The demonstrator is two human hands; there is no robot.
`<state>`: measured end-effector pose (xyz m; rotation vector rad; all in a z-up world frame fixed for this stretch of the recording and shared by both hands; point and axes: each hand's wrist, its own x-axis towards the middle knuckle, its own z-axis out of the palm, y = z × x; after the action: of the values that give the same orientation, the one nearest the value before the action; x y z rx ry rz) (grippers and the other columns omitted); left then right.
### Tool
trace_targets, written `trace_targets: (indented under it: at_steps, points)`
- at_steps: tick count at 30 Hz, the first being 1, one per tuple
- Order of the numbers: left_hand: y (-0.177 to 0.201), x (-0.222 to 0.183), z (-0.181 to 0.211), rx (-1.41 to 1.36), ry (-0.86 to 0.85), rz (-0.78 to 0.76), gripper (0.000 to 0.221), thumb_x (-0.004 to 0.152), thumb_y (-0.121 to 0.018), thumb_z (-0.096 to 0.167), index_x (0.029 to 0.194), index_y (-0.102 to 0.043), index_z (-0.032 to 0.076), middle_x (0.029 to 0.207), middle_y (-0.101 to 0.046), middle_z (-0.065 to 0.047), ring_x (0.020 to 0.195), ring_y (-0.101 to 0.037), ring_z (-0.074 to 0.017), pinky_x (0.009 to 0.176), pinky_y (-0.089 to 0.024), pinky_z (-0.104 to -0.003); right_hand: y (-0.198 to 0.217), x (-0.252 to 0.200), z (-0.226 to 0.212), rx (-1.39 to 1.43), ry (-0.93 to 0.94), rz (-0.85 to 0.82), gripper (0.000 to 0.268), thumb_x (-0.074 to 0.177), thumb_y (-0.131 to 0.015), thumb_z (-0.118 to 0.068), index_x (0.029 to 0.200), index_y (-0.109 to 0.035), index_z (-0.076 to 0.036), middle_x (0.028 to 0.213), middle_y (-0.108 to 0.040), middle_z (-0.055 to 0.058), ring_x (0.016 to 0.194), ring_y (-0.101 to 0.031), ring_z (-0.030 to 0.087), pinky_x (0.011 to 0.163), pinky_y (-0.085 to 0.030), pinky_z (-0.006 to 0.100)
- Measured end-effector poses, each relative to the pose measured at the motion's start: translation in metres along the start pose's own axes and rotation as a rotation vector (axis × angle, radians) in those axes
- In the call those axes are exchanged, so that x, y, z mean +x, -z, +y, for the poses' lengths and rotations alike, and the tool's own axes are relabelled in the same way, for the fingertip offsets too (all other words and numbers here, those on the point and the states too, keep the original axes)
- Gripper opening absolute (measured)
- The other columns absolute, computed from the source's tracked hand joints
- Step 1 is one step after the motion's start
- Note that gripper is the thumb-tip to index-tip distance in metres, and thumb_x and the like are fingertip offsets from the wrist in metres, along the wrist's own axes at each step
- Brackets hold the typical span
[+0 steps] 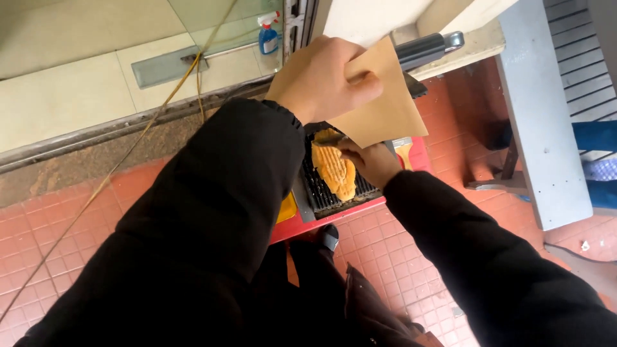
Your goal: Preparing a kebab sandwich by grilling bread, adding meat and vegetables, and applying sauces.
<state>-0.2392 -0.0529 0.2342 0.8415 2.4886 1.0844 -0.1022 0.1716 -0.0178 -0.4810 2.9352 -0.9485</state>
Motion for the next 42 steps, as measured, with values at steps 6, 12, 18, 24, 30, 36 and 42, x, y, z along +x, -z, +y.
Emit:
trace_targets:
  at_steps: [6, 12, 18, 24, 30, 36, 42]
  points:
    - [-0.003, 0.002, -0.004, -0.009, -0.039, 0.026, 0.046, 0.088, -0.059, 0.037, 0.069, -0.023, 0.017, 0.064, -0.019, -0.001, 0.064, -0.018, -0.018, 0.056, -0.015, -0.041, 0.035, -0.069, -0.05, 0.106, -0.206, -0.316, 0.02, 0.101, -0.062, -0.012, 0.117, -0.073, -0.013, 0.108, -0.082, 0.007, 0.09, -0.078, 0.027, 0.083, -0.062, 0.041]
    - [-0.003, -0.001, -0.001, 0.008, -0.025, 0.023, 0.043, 0.088, -0.059, 0.036, 0.071, -0.024, 0.018, 0.065, -0.021, -0.002, 0.066, -0.02, -0.0189, 0.057, -0.018, -0.041, 0.014, -0.011, -0.015, 0.017, -0.263, -0.214, 0.022, 0.101, -0.067, -0.018, 0.118, -0.078, -0.009, 0.101, -0.082, 0.009, 0.078, -0.077, 0.024, 0.077, -0.064, 0.039]
    - [-0.001, 0.001, 0.0, -0.012, -0.001, -0.002, 0.044, 0.089, -0.062, 0.038, 0.069, -0.027, 0.018, 0.065, -0.025, -0.001, 0.065, -0.024, -0.0189, 0.057, -0.021, -0.041, 0.014, -0.049, -0.038, 0.024, -0.139, -0.044, 0.021, 0.1, -0.068, -0.013, 0.12, -0.076, -0.011, 0.109, -0.082, 0.01, 0.086, -0.079, 0.028, 0.082, -0.064, 0.045]
    - [-0.002, 0.001, -0.005, -0.002, -0.08, 0.012, 0.045, 0.093, -0.062, 0.038, 0.07, -0.028, 0.018, 0.064, -0.025, -0.002, 0.063, -0.022, -0.0185, 0.057, -0.022, -0.04, -0.028, -0.124, -0.115, 0.196, -0.279, 0.045, 0.038, 0.092, -0.08, -0.021, 0.128, -0.072, -0.025, 0.103, -0.086, -0.003, 0.084, -0.083, 0.015, 0.081, -0.063, 0.031]
    - [-0.006, 0.005, -0.01, -0.025, -0.113, 0.017, 0.047, 0.092, -0.062, 0.035, 0.069, -0.025, 0.019, 0.066, -0.022, 0.0, 0.065, -0.022, -0.0164, 0.057, -0.018, -0.039, -0.176, -0.075, -0.142, 0.408, -0.206, -0.023, 0.032, 0.104, -0.063, -0.017, 0.135, -0.069, -0.012, 0.142, -0.069, 0.01, 0.127, -0.068, 0.031, 0.104, -0.052, 0.041]
    - [-0.007, 0.006, -0.01, -0.065, -0.186, -0.008, 0.034, 0.093, -0.065, 0.035, 0.065, -0.059, 0.015, 0.058, -0.059, 0.002, 0.051, -0.048, -0.0124, 0.047, -0.03, -0.033, -0.297, -0.153, -0.125, 0.238, -0.145, -0.295, 0.065, 0.078, -0.082, -0.034, 0.136, -0.06, -0.012, 0.147, -0.045, 0.028, 0.12, -0.057, 0.048, 0.101, -0.048, 0.056]
    - [-0.036, -0.008, -0.003, -0.113, -0.093, -0.143, 0.038, 0.083, -0.063, 0.041, 0.078, -0.071, 0.004, 0.07, -0.064, -0.005, 0.067, -0.06, -0.0174, 0.052, -0.041, -0.041, -0.247, -0.286, -0.136, 0.351, -0.607, -0.209, 0.041, 0.091, -0.068, -0.026, 0.13, -0.072, -0.014, 0.129, -0.072, 0.007, 0.118, -0.068, 0.029, 0.108, -0.049, 0.038]
